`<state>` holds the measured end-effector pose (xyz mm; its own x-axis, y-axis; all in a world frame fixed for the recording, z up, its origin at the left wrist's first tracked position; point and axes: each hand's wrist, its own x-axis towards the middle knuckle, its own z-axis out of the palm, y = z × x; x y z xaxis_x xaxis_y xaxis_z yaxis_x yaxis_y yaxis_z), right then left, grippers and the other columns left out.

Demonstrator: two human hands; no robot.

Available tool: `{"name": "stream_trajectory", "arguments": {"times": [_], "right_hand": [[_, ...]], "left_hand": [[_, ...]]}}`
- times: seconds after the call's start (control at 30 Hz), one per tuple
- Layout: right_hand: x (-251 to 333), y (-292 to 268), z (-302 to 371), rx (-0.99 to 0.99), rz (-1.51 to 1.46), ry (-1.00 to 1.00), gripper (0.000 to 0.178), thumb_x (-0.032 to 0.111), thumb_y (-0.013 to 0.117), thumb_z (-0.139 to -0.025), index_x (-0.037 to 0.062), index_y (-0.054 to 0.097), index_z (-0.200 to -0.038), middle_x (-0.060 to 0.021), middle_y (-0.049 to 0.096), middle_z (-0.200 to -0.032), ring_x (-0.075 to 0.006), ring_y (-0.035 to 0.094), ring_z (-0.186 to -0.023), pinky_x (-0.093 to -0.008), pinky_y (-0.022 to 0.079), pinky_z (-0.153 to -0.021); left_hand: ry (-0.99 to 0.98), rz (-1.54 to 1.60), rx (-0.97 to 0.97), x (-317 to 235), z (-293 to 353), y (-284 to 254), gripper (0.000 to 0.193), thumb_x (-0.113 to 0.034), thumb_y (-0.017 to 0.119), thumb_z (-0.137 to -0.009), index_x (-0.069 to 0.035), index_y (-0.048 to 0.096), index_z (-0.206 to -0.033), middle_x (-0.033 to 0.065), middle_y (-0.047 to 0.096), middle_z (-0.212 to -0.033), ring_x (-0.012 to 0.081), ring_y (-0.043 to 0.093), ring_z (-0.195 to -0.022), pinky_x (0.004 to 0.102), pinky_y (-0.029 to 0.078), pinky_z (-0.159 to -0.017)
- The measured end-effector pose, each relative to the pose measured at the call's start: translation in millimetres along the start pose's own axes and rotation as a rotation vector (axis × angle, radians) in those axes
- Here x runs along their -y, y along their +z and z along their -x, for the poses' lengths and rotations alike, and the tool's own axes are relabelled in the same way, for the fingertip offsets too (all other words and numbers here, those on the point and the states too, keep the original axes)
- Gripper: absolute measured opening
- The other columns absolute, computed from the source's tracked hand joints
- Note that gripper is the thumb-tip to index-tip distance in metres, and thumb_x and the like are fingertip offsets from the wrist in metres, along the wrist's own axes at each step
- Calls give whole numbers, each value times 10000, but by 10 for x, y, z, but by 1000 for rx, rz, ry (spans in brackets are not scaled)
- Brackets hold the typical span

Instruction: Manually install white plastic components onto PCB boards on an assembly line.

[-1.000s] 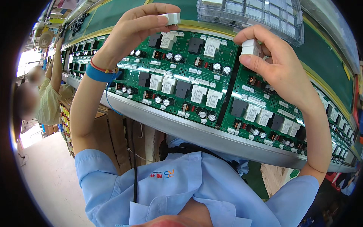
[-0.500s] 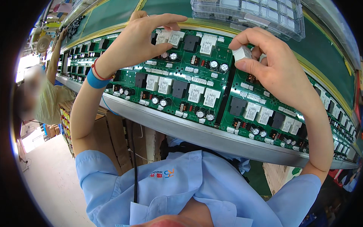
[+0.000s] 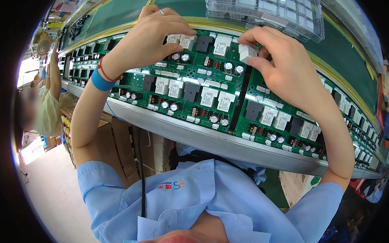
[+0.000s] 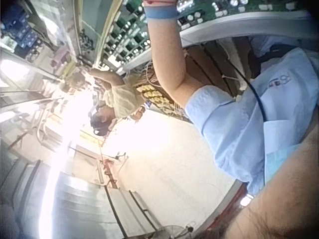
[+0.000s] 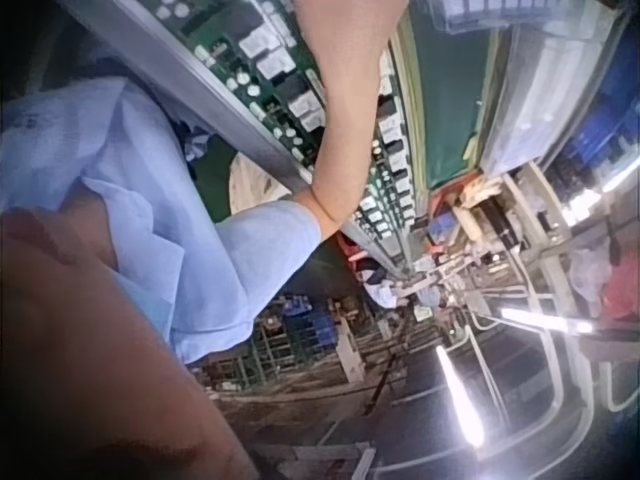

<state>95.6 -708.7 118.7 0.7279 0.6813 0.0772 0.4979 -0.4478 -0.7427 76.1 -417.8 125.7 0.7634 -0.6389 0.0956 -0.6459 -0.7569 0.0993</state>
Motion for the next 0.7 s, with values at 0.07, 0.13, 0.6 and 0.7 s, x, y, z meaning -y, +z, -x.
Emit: {"name": "stream_trajectory", "arguments": {"times": [0.07,0.13,0.6,0.7], "right_hand": [[7,45,-27,-34,148,-69,299,7,657,-810,39,597,-1101,-115,630,-955,-260,628,-748,-360,495,-684],[11,108,-71,-77,288,-199,324,28,693,-782,40,586,-1088,-143,665,-922,-321,658,-814,-404,512,-706],[155,148,-222,12,720,-226,193,142,742,-771,56,651,-918,-105,687,-758,-300,684,-740,-429,516,-593],[108,108,-202,-5,714,-245,149,156,744,-767,65,664,-853,-95,686,-744,-289,684,-735,-420,512,-586]], "left_hand": [[-5,22,14,54,-10,1,297,-125,747,-789,-126,728,-1085,30,700,-1077,184,584,-1081,404,310,-1030],[-12,39,30,78,-1,21,287,-135,742,-797,-124,731,-1083,28,701,-1072,178,583,-1082,403,307,-1030],[-187,173,-54,-61,19,-132,174,-131,694,-829,-70,734,-987,61,684,-903,234,607,-923,378,349,-882],[-159,185,-326,-110,-84,-253,152,-114,686,-843,-67,723,-982,74,674,-900,247,609,-911,380,352,-888]]}}
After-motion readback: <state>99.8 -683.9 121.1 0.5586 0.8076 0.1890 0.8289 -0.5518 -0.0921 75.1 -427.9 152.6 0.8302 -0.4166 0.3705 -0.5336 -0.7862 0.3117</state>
